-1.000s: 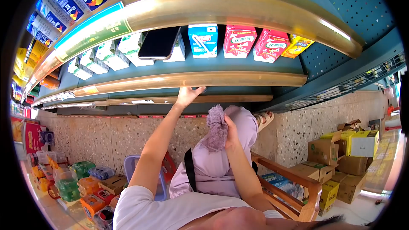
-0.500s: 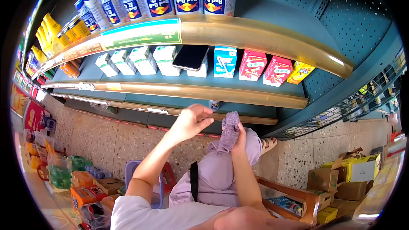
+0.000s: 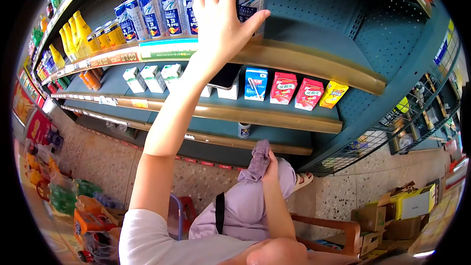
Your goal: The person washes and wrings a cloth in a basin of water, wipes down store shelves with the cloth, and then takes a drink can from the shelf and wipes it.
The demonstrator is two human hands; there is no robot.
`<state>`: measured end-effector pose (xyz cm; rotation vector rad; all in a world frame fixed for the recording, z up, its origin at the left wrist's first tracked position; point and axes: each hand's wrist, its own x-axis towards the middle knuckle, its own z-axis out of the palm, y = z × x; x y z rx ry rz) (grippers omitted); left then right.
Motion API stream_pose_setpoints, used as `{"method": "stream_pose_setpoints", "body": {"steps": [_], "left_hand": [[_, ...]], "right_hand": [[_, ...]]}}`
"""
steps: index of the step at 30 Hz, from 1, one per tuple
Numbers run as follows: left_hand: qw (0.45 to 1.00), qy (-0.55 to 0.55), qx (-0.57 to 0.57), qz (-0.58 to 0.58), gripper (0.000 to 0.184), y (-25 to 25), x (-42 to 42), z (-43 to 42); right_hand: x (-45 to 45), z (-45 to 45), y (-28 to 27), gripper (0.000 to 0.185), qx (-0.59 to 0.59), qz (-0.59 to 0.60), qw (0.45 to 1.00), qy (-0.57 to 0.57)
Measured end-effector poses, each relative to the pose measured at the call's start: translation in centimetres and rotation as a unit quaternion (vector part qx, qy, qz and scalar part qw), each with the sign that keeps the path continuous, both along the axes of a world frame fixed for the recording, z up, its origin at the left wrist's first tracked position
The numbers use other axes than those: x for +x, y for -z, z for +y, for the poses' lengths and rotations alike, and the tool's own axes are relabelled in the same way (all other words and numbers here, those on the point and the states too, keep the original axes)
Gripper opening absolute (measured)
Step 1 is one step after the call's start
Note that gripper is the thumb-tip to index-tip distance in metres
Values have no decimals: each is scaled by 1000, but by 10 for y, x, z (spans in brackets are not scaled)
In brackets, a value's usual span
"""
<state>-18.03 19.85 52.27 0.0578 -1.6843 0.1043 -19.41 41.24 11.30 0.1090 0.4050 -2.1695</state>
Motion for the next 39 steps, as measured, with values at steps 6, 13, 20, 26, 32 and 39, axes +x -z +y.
{"method": "stream_pose_setpoints", "body": {"steps": [6,13,20,26,32,39], "left_hand": [[991,-126,-27,-33,62,-11,-6,5],[1000,-2,-14,-13,51,-7,-6,17],[990,132,43,-18,65,-3,4,31],[991,134,21,-12,87,8,16,32],[986,160,15,47,80,25,44,39],[972,227,67,16,76,65,105,63]], "right_hand": [[1,5,3,31,-16,12,999,-32],[3,1,7,29,-3,35,999,-19],[6,2,7,32,20,17,1000,6],[9,4,4,32,29,32,999,13],[11,7,3,31,4,39,999,-8],[24,6,-39,38,65,57,996,4]]}}
